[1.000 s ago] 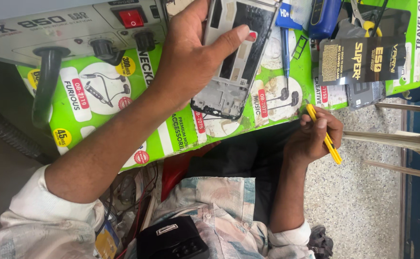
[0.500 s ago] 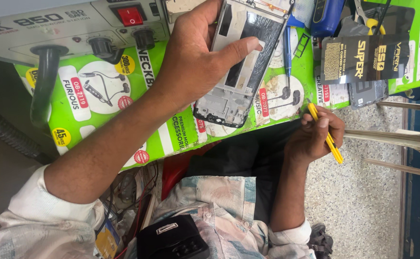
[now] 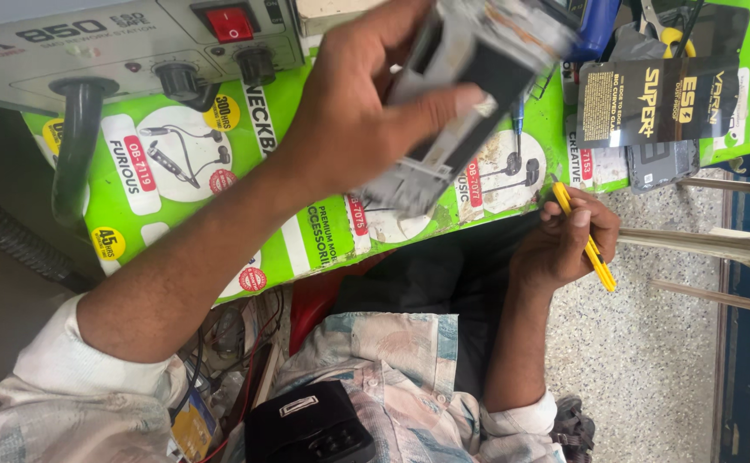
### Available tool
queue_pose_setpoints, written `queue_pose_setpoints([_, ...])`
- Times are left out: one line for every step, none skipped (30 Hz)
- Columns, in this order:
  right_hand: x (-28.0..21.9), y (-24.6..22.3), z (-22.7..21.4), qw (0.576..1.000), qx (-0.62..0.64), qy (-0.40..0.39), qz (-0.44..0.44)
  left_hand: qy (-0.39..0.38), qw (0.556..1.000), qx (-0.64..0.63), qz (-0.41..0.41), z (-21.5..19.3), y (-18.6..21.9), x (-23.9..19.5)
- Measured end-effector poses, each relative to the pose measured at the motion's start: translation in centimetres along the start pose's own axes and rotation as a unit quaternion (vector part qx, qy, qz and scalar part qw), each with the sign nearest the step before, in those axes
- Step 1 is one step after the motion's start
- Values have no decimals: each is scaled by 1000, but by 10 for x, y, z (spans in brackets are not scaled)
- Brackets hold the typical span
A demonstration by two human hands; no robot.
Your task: The person disassembles a mobile phone chassis using a screwdriver and a utility knife. They remove the back cover and internal components, then strip the insulation from red and white wires using the knife. Finally, they use a screwdriver to adjust connections on a small circuit board.
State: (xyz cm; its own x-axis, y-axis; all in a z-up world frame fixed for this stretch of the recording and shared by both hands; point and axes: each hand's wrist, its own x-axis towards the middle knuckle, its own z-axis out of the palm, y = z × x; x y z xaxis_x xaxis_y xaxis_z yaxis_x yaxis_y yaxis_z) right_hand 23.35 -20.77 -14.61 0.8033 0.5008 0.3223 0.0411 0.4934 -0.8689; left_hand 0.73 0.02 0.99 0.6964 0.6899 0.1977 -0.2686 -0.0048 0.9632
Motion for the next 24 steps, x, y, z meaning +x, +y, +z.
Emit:
queue_pose_setpoints([0, 1, -1, 1000, -2, -2, -2, -44, 993, 72, 79, -1, 6, -2])
queue_pose_setpoints([0, 2, -2, 1000, -3, -2, -5, -89, 973, 143, 157, -3, 13, -5])
queue_pose_setpoints([1, 3, -3, 1000, -3, -10, -1, -133, 940, 212, 233, -4, 17, -8])
queue_pose_setpoints([2, 2, -4, 1000, -5, -15, 2, -155, 931, 245, 223, -1, 17, -9])
queue_pose_setpoints([3, 2, -5, 1000, -7, -21, 5, -177, 920, 277, 213, 2, 15, -9])
queue_pose_setpoints([1, 2, -6, 1000, -13, -16, -2, -197, 909, 308, 201, 4, 12, -9])
queue_pose_setpoints([-1, 3, -4, 1000, -19, -11, -8, -214, 903, 320, 189, 3, 8, -8])
queue_pose_setpoints([-2, 3, -3, 1000, -25, -6, -16, -232, 896, 334, 178, 0, 5, -6])
queue_pose_setpoints([-2, 2, -3, 1000, -23, -6, -10, -249, 889, 348, 167, -2, 2, -5])
queue_pose_setpoints([-2, 1, -3, 1000, -21, -5, -5, -265, 885, 355, 146, -4, 2, -6])
queue_pose_setpoints([-3, 0, -2, 1000, -18, -5, 0, -281, 880, 362, 124, -6, 2, -7])
queue_pose_setpoints([-2, 0, -1, 1000, -19, -6, 1, -298, 874, 369, 104, -8, 3, -7])
queue_pose_setpoints([-2, -1, 0, 1000, -20, -6, 1, -306, 873, 368, 94, -10, 5, -6])
queue_pose_setpoints([-3, -2, 0, 1000, -22, -8, 4, -314, 872, 366, 83, -12, 7, -5])
queue_pose_setpoints([-3, -2, 1, 1000, -23, -7, 3, -322, 871, 364, 72, -13, 7, -5])
queue_pose_setpoints([-3, -2, 1, 1000, -24, -6, 2, -321, 874, 358, 76, -13, 8, -5])
queue_pose_setpoints([-3, -2, 1, 1000, -25, -6, 1, -320, 876, 352, 79, -12, 8, -5])
queue_pose_setpoints([-2, -2, 1, 1000, -27, -4, 1, -316, 879, 347, 82, -12, 9, -6])
queue_pose_setpoints([-3, -2, 1, 1000, -29, -3, 0, -315, 878, 350, 80, -12, 9, -6])
queue_pose_setpoints([-3, -2, 2, 1000, -30, -2, -2, -314, 877, 354, 80, -11, 9, -6])
queue_pose_setpoints([-2, -2, 2, 1000, -30, -3, -1, -314, 876, 357, 79, -10, 9, -5])
queue_pose_setpoints([-2, -2, 2, 1000, -30, -3, 0, -315, 874, 362, 76, -10, 9, -5])
queue_pose_setpoints([-3, -2, 1, 1000, -31, -3, 0, -316, 872, 366, 73, -10, 9, -5])
queue_pose_setpoints([-3, -2, 1, 1000, -30, -2, 1, -317, 871, 370, 69, -9, 9, -5])
